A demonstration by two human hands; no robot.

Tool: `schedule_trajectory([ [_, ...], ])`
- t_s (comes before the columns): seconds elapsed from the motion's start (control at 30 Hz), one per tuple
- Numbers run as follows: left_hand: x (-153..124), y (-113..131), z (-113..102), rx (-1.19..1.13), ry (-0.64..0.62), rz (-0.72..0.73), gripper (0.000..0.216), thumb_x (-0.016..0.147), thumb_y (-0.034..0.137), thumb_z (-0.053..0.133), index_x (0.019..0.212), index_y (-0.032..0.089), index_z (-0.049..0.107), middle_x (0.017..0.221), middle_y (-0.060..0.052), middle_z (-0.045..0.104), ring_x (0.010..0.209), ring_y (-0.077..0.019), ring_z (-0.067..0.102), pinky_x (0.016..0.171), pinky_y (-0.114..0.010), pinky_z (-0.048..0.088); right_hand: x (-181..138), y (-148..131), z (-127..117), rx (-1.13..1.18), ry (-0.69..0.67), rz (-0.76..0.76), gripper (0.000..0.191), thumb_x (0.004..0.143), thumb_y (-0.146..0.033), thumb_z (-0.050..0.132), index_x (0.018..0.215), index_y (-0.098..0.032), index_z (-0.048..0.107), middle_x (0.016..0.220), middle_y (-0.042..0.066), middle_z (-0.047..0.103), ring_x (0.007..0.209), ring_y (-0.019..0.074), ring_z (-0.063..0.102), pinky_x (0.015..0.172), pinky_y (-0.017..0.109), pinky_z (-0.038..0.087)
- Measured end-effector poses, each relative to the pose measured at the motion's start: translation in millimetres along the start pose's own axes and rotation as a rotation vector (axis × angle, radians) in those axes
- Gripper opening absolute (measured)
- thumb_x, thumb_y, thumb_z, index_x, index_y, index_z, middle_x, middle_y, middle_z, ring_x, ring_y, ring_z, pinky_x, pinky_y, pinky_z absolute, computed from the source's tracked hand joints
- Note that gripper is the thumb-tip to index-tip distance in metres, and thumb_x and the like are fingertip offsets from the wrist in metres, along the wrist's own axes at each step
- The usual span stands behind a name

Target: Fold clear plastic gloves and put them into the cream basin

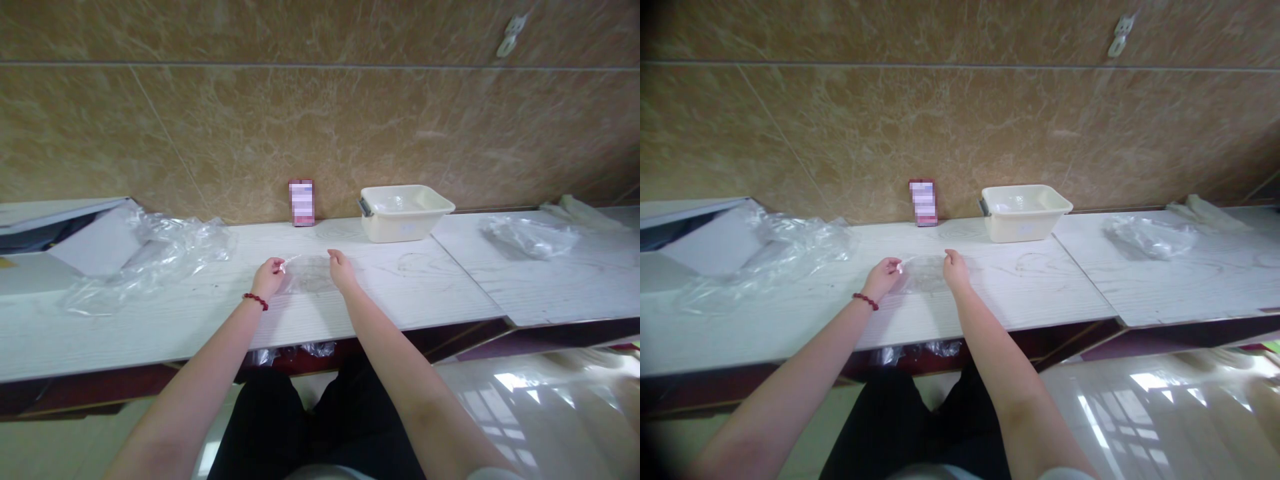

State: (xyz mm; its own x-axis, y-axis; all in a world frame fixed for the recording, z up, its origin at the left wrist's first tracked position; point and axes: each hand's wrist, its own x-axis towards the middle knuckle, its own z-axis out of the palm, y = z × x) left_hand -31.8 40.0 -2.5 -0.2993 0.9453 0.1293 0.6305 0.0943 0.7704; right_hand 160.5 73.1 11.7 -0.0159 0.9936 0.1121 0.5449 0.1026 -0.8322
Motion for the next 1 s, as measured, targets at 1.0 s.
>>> schedule_trajectory([
  [1.0, -3, 22, 25, 0.656, -0.327, 0.547, 0.046, 0.083, 0.032, 0.023, 0.124, 0.014, 0.034, 0.130, -0.008, 0.034, 0.121, -0.0211, 0.026, 0.097, -0.042, 0.020, -23, 3, 28, -0.680, -0.173, -0.486, 0.049, 0.081, -0.032, 0.025, 0.125, -0.011, 0.034, 0.130, 0.009, 0.033, 0.121, 0.0221, 0.023, 0.098, 0.038, 0.015],
])
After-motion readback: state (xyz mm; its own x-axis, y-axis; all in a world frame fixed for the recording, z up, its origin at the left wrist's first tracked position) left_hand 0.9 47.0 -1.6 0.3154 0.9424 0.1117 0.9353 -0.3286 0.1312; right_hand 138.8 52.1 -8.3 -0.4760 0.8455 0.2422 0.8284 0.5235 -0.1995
